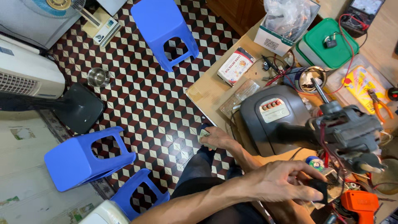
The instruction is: The person repairs a small electrical appliance, likely a fan, by manipulating its internal components and wiring. They use a lighter to heat a wire, a cordless drill to rotate a part, and a screwdriver to adjust screws. The person then reassembles the appliance's casing.
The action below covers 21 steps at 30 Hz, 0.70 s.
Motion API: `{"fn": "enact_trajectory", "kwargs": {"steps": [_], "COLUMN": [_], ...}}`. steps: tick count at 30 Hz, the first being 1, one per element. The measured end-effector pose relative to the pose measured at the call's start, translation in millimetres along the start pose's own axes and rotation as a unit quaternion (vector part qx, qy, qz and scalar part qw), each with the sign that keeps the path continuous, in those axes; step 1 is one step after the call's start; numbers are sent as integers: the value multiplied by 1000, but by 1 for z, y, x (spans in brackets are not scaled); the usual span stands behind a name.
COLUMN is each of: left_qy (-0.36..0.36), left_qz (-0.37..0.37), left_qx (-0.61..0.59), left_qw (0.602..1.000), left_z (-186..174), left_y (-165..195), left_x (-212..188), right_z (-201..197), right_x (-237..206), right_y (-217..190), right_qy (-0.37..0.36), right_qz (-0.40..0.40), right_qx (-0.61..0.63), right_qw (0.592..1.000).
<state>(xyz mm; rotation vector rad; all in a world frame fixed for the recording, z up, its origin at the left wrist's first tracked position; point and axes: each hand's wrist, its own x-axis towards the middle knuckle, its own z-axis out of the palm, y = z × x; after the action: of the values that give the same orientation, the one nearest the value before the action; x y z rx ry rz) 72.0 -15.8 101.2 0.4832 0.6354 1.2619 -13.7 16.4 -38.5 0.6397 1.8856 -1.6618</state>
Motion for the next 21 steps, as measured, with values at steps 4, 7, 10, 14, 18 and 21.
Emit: {"fn": "enact_trajectory", "kwargs": {"steps": [4,7,10,14,18,21], "left_qy": [-17,-47,-102,-92,-105,-106], "left_qz": [40,78,-8,56,67,-93], "left_qx": [244,184,-34,72,229,104], "left_qw": [969,979,994,992,965,985], "left_z": [-28,-34,-33,-19,3,37], "left_y": [2,-18,-39,-40,0,28], "left_x": [2,19,36,23,-15,-29], "right_z": [-17,-25,-38,-44,-21,17], "right_x": [49,91,129,116,47,-30], "right_y": [-2,2,4,13,31,59], "right_qy": [12,96,231,500,501,466], "right_qz": [25,18,-56,-138,-116,-108], "right_qx": [38,47,-84,-115,17,-23], "right_qw": [999,994,968,847,857,878]}}
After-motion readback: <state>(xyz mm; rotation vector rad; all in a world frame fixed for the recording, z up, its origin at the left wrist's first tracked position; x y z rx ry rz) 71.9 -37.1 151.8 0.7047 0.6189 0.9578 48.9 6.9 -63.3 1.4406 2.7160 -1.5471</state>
